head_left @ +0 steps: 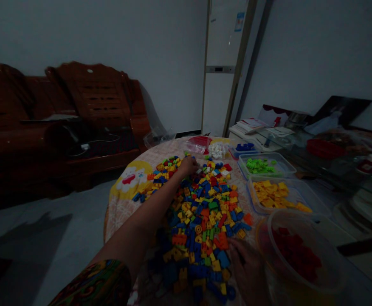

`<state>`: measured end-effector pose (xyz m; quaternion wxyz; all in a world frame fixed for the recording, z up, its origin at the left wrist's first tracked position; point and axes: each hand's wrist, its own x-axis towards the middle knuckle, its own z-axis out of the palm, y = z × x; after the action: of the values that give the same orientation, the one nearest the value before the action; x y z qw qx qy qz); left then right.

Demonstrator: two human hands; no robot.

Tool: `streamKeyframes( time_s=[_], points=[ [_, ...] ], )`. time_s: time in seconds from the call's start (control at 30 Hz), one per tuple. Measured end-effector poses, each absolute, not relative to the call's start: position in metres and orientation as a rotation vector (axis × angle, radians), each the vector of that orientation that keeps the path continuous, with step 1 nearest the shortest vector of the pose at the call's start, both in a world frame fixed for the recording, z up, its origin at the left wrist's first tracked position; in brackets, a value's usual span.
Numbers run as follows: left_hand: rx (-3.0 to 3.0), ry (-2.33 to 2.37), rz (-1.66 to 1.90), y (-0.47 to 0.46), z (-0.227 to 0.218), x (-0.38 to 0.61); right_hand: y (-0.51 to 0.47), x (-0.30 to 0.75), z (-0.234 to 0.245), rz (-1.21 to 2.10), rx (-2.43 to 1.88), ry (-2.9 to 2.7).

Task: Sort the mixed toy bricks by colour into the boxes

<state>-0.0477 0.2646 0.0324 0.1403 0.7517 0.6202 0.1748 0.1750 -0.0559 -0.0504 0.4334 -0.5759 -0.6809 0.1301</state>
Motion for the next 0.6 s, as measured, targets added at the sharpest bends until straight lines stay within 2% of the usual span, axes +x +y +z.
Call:
streamKeyframes(
  time_s=[0.17, 0.33, 0.43, 0.6],
  points=[
    [2.352, 1.762, 0.316, 0.254, 0.026, -0.041, -0.056, 0.174, -0.049, 0.337, -1.43, -1.683],
    [2.33, 1.829, 0.322, 0.254, 0.024, -0.035, -0.057, 0.174, -0.05, 0.353, -1.453, -1.689],
    [1.993, 1.719, 0.508, 0.262, 0.025, -0.032, -0.056, 0.174, -0.052, 0.341, -1.453, -1.686],
    [1.39, 1.283, 0.895, 0.282, 0.028, -0.008, -0.054, 0.176, -0.055, 0.3, -1.43, -1.713]
  ],
)
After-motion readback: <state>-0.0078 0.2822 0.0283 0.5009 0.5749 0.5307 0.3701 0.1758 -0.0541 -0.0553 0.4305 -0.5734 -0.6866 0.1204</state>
